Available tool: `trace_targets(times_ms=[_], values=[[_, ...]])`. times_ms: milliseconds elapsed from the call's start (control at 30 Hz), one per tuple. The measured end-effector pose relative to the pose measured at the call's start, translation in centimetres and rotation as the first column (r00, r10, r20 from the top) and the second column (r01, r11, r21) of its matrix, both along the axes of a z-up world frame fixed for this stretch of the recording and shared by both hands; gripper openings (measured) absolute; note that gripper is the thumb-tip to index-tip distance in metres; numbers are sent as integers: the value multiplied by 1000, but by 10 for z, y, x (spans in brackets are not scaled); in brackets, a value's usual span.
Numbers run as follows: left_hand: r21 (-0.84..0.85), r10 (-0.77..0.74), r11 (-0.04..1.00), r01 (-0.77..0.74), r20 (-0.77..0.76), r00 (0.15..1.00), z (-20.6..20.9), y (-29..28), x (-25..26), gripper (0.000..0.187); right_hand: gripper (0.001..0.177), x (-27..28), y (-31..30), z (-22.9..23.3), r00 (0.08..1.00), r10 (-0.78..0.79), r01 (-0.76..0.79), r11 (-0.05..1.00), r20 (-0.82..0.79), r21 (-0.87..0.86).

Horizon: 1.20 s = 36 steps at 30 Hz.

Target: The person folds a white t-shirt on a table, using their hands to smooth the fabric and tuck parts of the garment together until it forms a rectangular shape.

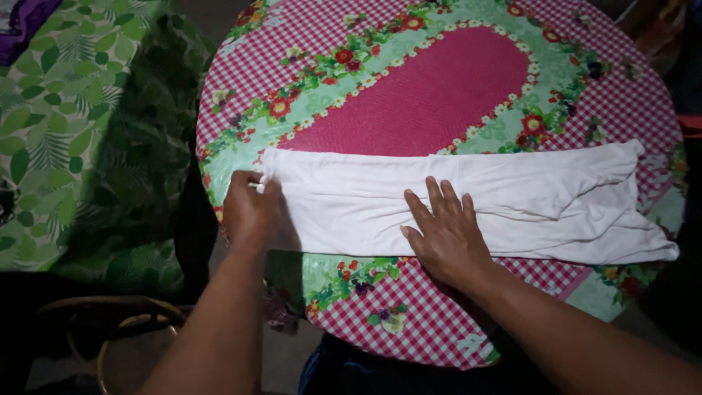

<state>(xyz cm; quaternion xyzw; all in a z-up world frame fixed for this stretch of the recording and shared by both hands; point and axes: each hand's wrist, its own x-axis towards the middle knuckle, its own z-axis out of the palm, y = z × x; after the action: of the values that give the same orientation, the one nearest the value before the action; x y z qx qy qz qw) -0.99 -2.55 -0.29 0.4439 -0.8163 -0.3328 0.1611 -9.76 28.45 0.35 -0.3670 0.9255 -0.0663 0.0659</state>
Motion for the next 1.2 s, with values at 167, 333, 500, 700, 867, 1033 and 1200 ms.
trace_targets(times_ms=[167, 333, 500, 700, 867, 1033, 1200], values=[[360, 142, 917, -173, 111, 984, -12, -15, -7, 56, 65, -1, 1, 1, 999, -35, 35, 999, 40, 2], [505, 158, 839, -201, 129, 979, -21, -26, -12, 56, 69, -3, -1, -3, 999, -36, 37, 999, 38, -3], [463, 6, 886, -29, 53, 999, -10, -27, -17, 46, 68, -3, 2, -1, 999, -35, 34, 999, 39, 43], [62, -109, 991, 116, -107, 988, 38, 6, -15, 35, 66, -9, 2, 10, 993, -94, 101, 989, 69, -109], [-99, -205, 977, 189, -192, 960, 71, 64, -44, 33, 54, -27, 9, 31, 871, -342, 464, 809, 353, -360], [-80, -436, 899, 430, -89, 896, 92, 147, -72, 21, 54, -59, 18, 38, 342, -101, 836, 486, 934, -253], [-146, -663, 738, 658, 19, 748, 79, 234, -99, 23, 57, -80, 48, 18, 66, 345, 943, 284, 936, -171]])
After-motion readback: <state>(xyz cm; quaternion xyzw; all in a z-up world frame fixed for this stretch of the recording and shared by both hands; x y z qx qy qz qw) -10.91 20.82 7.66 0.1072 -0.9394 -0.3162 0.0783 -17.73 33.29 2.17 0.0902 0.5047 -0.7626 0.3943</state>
